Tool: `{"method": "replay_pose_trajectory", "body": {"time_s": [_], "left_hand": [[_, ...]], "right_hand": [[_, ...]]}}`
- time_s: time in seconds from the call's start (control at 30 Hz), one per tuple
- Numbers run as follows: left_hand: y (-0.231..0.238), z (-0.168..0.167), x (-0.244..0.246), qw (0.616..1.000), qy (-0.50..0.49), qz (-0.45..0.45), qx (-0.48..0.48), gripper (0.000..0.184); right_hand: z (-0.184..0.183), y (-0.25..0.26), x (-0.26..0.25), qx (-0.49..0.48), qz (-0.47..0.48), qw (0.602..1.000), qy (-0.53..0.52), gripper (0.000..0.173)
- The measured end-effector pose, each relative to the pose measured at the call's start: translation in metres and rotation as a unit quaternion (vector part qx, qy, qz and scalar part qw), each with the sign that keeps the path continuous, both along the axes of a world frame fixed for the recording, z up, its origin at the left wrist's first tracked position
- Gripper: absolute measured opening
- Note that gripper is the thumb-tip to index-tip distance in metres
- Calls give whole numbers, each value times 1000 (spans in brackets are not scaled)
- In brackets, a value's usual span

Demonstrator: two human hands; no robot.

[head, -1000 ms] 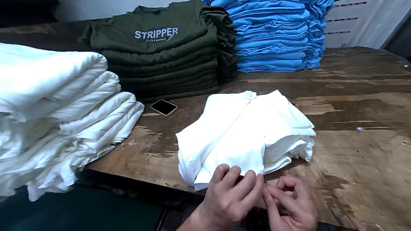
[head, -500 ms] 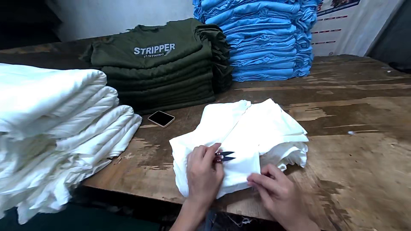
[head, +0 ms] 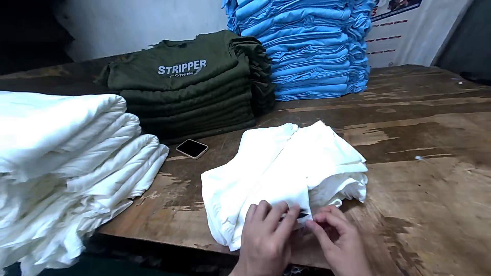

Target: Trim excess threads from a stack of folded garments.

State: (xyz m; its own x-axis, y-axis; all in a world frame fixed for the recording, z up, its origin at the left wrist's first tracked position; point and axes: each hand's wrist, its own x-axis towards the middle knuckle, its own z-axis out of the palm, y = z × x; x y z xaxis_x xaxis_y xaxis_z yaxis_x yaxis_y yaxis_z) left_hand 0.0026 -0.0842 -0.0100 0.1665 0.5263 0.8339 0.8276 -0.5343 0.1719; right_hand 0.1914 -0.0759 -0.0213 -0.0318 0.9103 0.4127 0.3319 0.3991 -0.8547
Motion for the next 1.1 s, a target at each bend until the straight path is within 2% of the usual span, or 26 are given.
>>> {"method": "replay_pose_trajectory", "body": {"time_s": [0.1, 0.27, 0.37, 0.5, 0.57, 0.63, 0.67, 0.87, 0.93, 1.03, 1.1], "left_hand": [[-4, 6, 4, 998, 47, 31, 40, 20], [-4, 9, 18, 993, 90, 48, 52, 27], [3, 5, 25, 993, 93, 37, 55, 24], [1, -1, 17, 998, 42, 28, 24, 21], [0, -7, 8, 999, 29, 26, -7, 24], [3, -16, -3, 1000, 13, 21, -7, 18], [3, -18, -7, 1000, -2, 21, -7, 16], [3, 1, -14, 989, -119, -56, -65, 22], [5, 9, -16, 979, -157, -87, -100, 21], [15, 16, -18, 956, -225, -99, -158, 24], [21, 17, -19, 942, -260, -99, -189, 23]], "right_hand": [[-4, -4, -4, -13, -26, 995, 91, 3], [-3, -8, -10, -4, -48, 984, 170, 9], [-8, -6, -15, 62, -53, 985, 152, 9], [-15, -8, -4, 105, -22, 993, 48, 8], [-23, -7, -1, 126, -31, 992, -2, 22], [-27, -5, -7, 161, -37, 986, -18, 40], [-27, -4, -13, 181, -39, 983, -13, 43], [-16, 13, -45, 287, -60, 955, 35, 25], [-13, 16, -51, 274, -36, 955, 103, 13], [0, 22, -53, 167, 15, 952, 256, 15], [4, 27, -47, 125, 54, 946, 293, 19]]}}
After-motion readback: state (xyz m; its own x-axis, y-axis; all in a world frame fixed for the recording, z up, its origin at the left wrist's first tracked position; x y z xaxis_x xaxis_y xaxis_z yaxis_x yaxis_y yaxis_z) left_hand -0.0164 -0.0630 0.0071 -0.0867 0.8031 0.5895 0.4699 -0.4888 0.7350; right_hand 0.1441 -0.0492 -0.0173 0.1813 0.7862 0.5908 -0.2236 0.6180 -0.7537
